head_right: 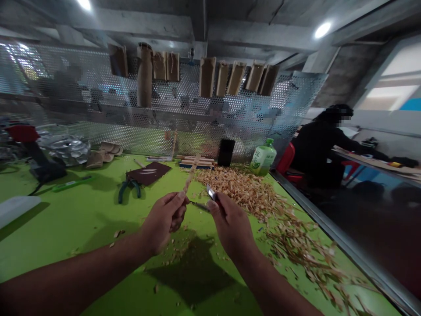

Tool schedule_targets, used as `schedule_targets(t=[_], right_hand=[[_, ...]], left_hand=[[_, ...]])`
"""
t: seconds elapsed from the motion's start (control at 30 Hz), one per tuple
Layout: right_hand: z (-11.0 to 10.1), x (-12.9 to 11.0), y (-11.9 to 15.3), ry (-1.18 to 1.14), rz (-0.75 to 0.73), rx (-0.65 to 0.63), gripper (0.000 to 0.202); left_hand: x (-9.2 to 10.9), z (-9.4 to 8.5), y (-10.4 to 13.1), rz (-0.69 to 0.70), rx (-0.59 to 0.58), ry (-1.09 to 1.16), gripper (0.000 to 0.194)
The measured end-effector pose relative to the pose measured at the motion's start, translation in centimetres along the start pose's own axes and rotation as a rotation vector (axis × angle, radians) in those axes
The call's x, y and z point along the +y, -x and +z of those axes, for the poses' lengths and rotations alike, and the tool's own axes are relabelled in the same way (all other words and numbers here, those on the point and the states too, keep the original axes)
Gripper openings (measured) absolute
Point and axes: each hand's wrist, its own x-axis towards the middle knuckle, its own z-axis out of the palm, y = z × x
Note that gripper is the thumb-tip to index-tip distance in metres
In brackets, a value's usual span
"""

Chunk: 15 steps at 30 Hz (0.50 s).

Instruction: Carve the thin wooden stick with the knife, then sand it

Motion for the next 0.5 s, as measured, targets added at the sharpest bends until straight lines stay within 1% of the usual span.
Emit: schedule_targets(t=[0.07, 0.2, 0.27, 0.37, 0.5], right_hand=[[-0.08, 0.02, -0.07, -0.006, 0.006, -0.01, 0.033], [-0.2, -0.12, -0.13, -0.045, 0.007, -0.005, 0.032], [-0.17, -0.21, -0.1, -0.062, -0.002, -0.01, 0.031], [-0.04, -0.27, 0.02, -0.071, -0.029, -0.034, 0.029], [0.11, -0.2, 0.21, -0.048, -0.079, -0.046, 0.029]], left_hand=[[0.15, 0.11, -0.04, -0.026, -0.007, 0.0, 0.029], [0.21, 0.36, -0.13, -0.042, 0.043, -0.072, 0.016], [0.26, 0.45, -0.05, -0.035, 0.047, -0.105, 0.018], [0.32, 0.44, 0.19, -0.02, 0.008, -0.094, 0.02], [0.11, 0.2, 0.25, 0.013, -0.064, -0.017, 0.023]])
